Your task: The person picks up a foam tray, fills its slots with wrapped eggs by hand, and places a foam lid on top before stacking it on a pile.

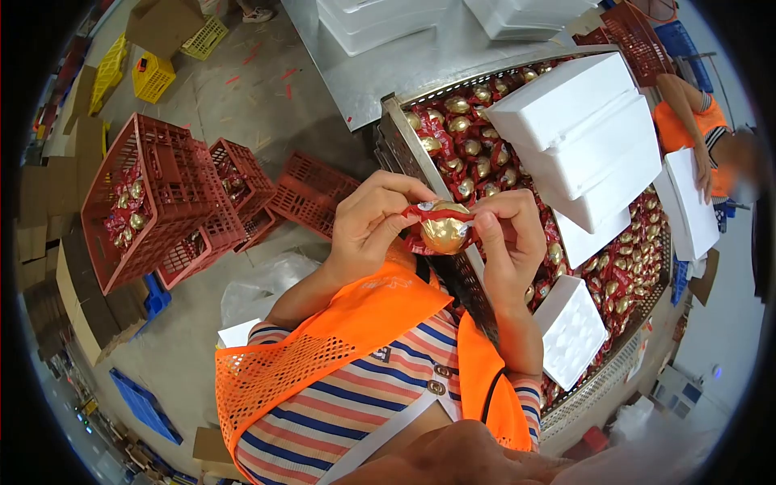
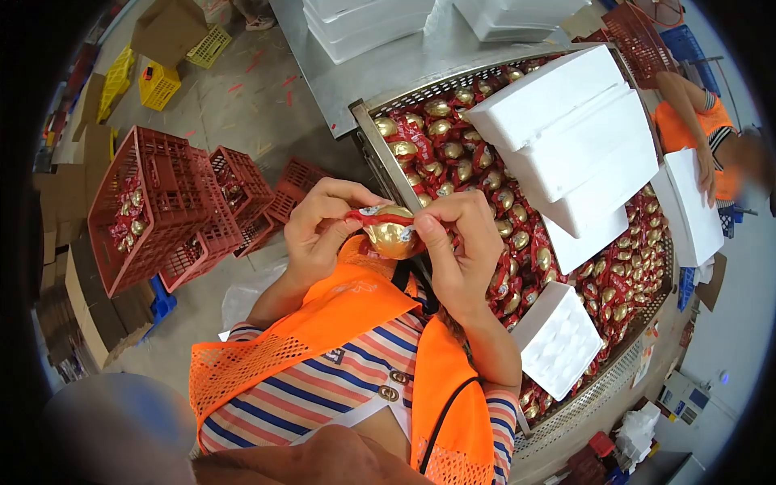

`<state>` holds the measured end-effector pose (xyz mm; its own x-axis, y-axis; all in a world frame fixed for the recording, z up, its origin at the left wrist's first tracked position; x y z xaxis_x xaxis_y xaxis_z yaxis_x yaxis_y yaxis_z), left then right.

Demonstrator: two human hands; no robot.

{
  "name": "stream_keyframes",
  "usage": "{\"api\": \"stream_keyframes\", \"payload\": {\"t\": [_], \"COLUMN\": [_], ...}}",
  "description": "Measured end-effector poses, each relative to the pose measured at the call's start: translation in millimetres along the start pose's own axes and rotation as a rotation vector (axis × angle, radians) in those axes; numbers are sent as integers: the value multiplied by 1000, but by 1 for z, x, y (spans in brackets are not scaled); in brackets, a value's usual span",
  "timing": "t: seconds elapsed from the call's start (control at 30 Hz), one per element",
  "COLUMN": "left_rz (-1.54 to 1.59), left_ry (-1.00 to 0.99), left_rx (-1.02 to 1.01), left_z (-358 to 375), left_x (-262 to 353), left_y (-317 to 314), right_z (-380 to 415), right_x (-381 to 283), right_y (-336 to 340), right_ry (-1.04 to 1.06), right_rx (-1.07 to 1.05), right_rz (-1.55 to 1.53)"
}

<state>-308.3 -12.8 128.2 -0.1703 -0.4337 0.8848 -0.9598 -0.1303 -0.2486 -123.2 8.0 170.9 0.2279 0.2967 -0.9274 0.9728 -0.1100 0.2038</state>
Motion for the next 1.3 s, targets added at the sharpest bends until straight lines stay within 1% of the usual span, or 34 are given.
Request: {"api": "stream_keyframes", "payload": {"t": [0.07, 0.27, 0.43, 0.5, 0.6, 0.73, 0.77, 0.83, 0.87, 0.93, 0.97, 1.0, 1.07, 1.1, 1.13, 1.2, 1.23, 1.27, 1.3], "left_rz": [50, 66, 33, -2, -6, 15, 45, 102, 85, 59, 51, 116, 261, 273, 287, 344, 426, 507, 471], "left_ry": [22, 92, 178, 152, 163, 162, 182, 218, 333, 571, 654, 712, 822, 821, 819, 887, 815, 745, 743], "left_rx": [48, 131, 222, 298, 395, 501, 534, 601, 643, 724, 831, 953, 1187, 1285, 1380, 1618, 1629, 1640, 1686], "left_z": [-1, 2, 8, 9, 12, 19, 20, 24, 32, 58, 77, 98, 143, 160, 175, 203, 218, 226, 213], "left_x": [0, -14, -24, -26, -30, -38, -42, -53, -64, -92, -115, -140, -190, -210, -230, -274, -304, -327, -329], "left_y": [3, 27, 58, 71, 88, 105, 110, 122, 132, 156, 173, 192, 235, 257, 282, 335, 369, 399, 422], "right_z": [0, -4, -10, -11, -11, -11, -10, -15, -17, -21, -26, -30, -34, -36, -33, -28, -27, -28, -28], "right_x": [0, 9, 20, 21, 20, 15, 13, 12, 12, 24, 28, 32, 49, 58, 62, 70, 73, 75, 77], "right_y": [-9, -38, -71, -85, -107, -129, -134, -151, -160, -163, -163, -163, -159, -159, -162, -166, -168, -166, -165], "right_ry": [-44, -111, -148, -151, -83, 73, 92, 275, 372, 419, 449, 478, 287, 232, 253, 291, 402, 398, 394], "right_rx": [36, -22, -106, -140, -192, -275, -325, -427, -475, -446, -410, -370, -374, -391, -393, -390, -397, -397, -394], "right_rz": [-102, -182, -187, -173, -159, -53, -17, 188, 283, 446, 544, 645, 725, 726, 779, 892, 932, 942, 953]}}
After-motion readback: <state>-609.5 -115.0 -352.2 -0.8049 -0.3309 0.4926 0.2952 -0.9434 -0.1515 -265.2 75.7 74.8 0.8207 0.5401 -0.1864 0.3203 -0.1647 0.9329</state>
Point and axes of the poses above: each hand's wrist, its own z-axis away from the middle knuckle, its own y-axis out of the back of the hand, x = y × z, the point moved 4 cm from there along -z, towards the middle knuckle, and after that the axes turned 12 degrees about x, right-handed, at the moved point
